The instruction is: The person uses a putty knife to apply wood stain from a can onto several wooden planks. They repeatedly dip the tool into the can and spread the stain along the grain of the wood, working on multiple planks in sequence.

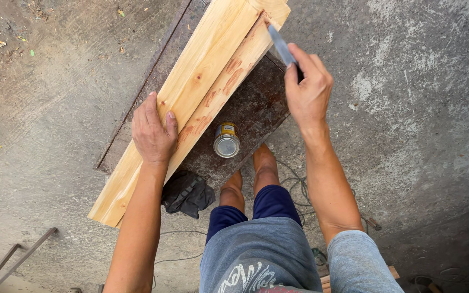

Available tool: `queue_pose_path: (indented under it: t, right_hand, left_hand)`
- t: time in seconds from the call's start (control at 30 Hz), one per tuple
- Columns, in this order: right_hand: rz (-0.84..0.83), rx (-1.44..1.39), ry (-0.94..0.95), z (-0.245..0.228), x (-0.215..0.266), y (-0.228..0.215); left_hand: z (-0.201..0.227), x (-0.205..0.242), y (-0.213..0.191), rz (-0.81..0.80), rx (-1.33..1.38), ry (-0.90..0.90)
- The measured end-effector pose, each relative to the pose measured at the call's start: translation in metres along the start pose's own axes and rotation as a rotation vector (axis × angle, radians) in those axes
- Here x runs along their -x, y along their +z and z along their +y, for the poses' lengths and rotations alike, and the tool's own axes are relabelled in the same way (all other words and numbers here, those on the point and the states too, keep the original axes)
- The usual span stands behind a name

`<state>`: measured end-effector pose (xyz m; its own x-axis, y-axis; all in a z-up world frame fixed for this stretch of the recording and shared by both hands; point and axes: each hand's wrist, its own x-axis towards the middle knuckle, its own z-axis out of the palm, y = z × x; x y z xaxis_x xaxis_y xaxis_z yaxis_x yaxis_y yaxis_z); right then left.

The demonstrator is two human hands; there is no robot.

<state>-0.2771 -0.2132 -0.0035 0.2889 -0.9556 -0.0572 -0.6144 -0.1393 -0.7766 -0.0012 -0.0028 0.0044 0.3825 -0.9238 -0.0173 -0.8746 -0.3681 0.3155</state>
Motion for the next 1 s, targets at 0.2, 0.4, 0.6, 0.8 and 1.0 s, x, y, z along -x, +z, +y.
queue_pose_path:
  t: [0.2, 0.4, 0.6, 0.8, 1.0]
  right_hand:
    - [-0.012, 0.105, -0.070, 0.009, -0.030, -0.006]
    - [-0.027, 0.000, -0.064, -0.001, -0.025, -0.005]
    - [-0.029, -0.094, -0.038, 0.006, -0.022, 0.006]
    - [0.015, -0.347, 0.160, 0.009, -0.016, 0.020]
    - [-0.011, -0.314, 0.106, 0.011, 0.011, 0.024]
  left_hand:
    - [0.001, 0.001, 0.000, -0.010, -0.003, -0.003]
    - [0.002, 0.000, -0.002, -0.004, -0.009, 0.003]
    - [0.001, -0.001, -0.001, -0.011, 0.001, -0.001]
    - [0.001, -0.001, -0.001, -0.005, 0.003, 0.001]
    - [0.001, 0.000, -0.001, -0.010, -0.003, 0.001]
